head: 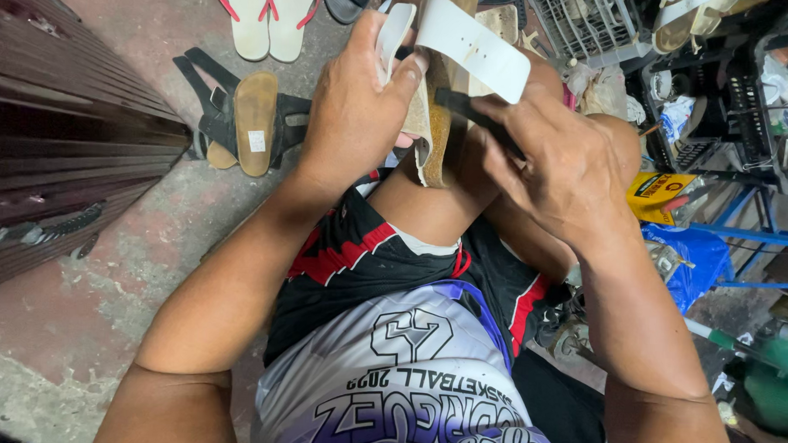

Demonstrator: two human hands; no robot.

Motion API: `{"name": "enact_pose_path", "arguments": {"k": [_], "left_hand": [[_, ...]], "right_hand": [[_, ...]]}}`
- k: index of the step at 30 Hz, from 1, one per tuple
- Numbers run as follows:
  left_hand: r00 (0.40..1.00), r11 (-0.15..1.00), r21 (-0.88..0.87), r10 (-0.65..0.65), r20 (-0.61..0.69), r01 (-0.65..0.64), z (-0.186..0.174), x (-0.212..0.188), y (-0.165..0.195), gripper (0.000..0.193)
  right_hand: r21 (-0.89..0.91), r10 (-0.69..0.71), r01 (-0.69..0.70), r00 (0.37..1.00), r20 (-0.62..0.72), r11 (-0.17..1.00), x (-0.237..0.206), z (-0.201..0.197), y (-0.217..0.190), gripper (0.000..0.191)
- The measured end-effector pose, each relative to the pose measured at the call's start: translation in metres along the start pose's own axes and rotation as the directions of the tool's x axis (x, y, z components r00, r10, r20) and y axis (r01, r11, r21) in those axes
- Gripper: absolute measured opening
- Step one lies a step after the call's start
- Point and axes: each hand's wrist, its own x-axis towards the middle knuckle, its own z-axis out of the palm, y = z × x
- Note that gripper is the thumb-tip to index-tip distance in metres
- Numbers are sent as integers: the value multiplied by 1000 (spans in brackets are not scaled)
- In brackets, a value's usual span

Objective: The person holds a white Birkenstock-style sandal and uses a small metal scraper to remove old adhesive from the sole. They repeatedly dip the scraper into a jar of yellowish adhesive and continue scraping the sole surface.

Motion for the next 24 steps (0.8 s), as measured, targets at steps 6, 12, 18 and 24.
{"name": "enact_pose_path", "arguments": {"k": [6,12,18,24], "left_hand": [[999,999,3,-35,4,34,1,1,5,33],[995,994,-24,-102,21,102,2,0,3,30],[993,993,-13,-114,11,114,3,-2,-3,25],[992,992,4,-128,14,128,2,-3,-5,22]], "right_hand": [[75,-46,43,998,44,996,-1,-9,9,28],[97,-45,42,999,27,994,2,-9,12,28],[78,-78,79,997,-19,994,4,-7,11,27],[98,-109,109,994,-13,989,4,-1,9,30]]}}
